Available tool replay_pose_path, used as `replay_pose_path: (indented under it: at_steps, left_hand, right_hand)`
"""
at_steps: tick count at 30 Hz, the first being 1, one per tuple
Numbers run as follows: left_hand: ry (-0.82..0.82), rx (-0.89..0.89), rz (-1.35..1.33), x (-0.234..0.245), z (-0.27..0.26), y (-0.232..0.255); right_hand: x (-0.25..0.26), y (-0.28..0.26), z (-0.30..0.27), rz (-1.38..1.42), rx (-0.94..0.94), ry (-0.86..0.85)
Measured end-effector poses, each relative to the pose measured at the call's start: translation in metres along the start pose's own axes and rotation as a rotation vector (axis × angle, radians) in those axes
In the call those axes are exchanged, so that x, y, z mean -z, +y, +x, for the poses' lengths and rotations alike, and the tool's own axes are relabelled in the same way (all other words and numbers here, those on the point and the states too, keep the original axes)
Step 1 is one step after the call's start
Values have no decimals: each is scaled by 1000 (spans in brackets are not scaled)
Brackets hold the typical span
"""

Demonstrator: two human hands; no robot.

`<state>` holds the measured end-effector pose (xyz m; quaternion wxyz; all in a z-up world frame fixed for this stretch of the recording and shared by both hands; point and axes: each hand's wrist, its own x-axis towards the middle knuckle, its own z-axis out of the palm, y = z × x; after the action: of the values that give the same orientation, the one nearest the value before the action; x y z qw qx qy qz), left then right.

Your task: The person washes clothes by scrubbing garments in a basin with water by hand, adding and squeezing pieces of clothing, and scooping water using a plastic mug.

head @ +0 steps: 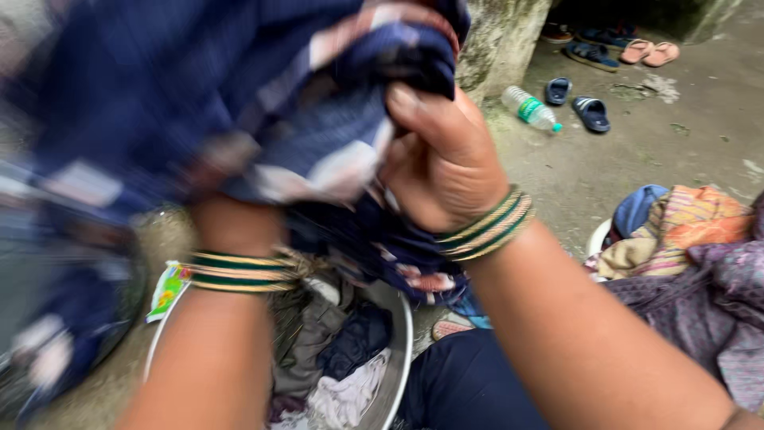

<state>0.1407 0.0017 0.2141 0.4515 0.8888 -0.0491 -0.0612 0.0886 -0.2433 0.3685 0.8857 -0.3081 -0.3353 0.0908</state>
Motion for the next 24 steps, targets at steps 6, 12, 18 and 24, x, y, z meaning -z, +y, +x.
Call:
replay_pose_path:
  at_steps: [6,12,18,24]
  left_hand:
    - [445,-404,-159,101,-58,62]
    - [-566,41,652,12,-85,-7]
    - [-612,325,608,-51,-116,-105]
    - [-419,383,500,-41,-134,-115]
  right_hand:
    - [98,48,-41,-1317,-291,-48]
    - [203,148,-123,-1514,-961,152]
    - [247,178,-132,-2040,-1041,177]
    - [271,218,-116,-1875,-1196,108]
